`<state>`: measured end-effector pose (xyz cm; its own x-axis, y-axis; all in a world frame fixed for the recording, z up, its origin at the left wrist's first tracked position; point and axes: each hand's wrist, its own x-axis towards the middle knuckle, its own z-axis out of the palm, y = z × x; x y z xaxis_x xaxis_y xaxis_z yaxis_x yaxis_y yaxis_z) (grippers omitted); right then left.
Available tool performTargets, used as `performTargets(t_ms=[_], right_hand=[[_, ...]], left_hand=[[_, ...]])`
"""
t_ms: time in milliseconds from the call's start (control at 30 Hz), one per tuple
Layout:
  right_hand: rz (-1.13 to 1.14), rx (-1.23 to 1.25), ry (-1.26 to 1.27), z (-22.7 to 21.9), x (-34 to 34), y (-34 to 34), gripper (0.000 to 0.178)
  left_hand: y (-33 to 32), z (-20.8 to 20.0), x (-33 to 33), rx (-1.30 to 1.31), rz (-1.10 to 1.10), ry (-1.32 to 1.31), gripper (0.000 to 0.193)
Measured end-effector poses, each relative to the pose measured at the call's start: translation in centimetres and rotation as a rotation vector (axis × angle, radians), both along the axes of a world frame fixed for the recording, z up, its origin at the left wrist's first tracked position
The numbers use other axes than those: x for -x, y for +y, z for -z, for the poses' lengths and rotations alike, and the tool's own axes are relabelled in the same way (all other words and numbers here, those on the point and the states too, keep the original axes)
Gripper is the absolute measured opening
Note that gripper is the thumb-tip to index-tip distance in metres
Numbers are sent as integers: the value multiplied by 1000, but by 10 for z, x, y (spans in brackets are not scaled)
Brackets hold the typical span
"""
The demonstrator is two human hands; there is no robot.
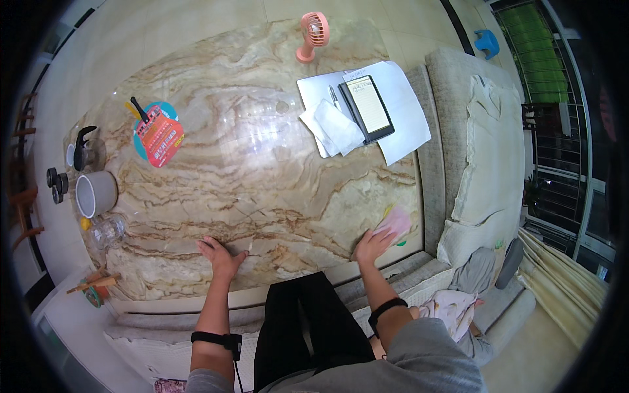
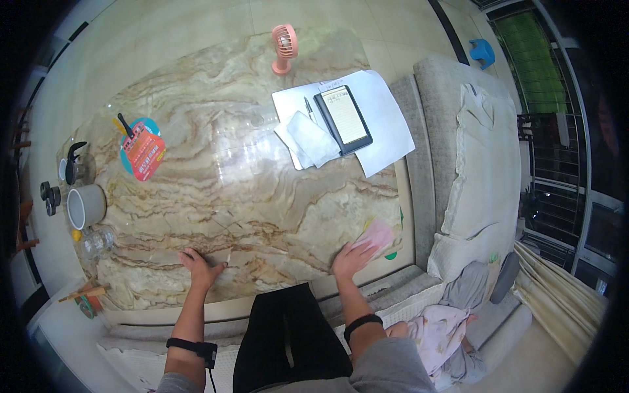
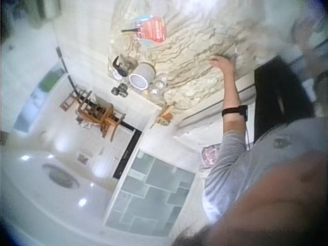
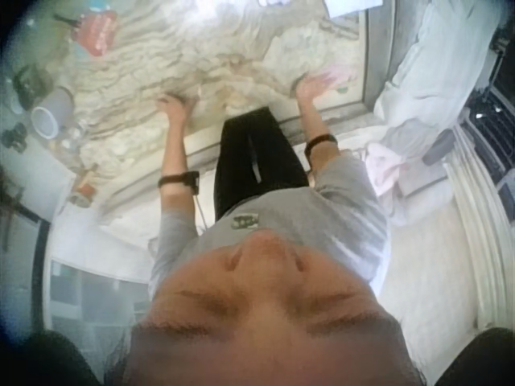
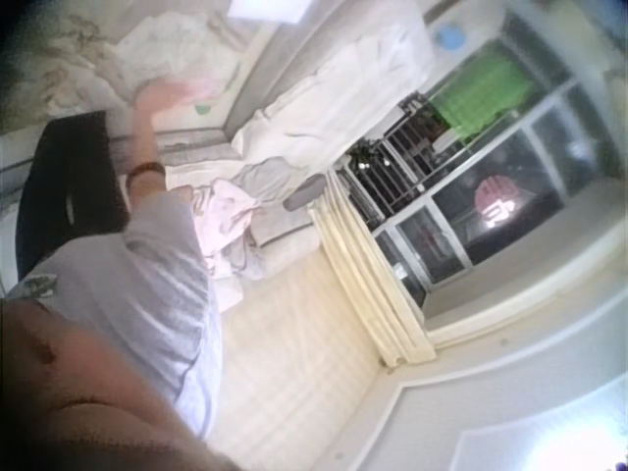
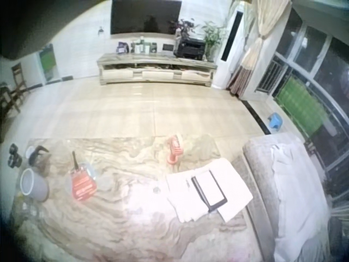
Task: The person clears a marble table by moving a phone, wooden stand, notebook, and papers aside, then wipes the surface with a pink cloth. They continue wiping around a fan and other items, then wipe a glass, a coffee pot, a mug, and several jars with a yellow cloth, placing them back on the table.
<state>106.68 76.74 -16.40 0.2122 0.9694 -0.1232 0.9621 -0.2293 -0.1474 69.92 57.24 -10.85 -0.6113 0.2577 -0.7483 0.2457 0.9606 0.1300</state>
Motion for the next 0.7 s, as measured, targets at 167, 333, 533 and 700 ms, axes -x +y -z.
performTargets(t_ms=[167, 333, 533, 700], right_hand=[[30, 85, 6, -2, -23, 28, 75], [122, 45, -39, 0, -55, 119, 73], [-230, 23, -16, -6, 2, 84, 70], [-786, 236, 85, -40, 95, 0, 73]], left_hand=[[-5, -2, 4, -54, -10, -29, 140], [-10, 2, 3, -84, 26, -13, 139], [-4, 5, -3, -2, 35, 20, 137], [0, -1, -5, 3, 21, 101, 132]])
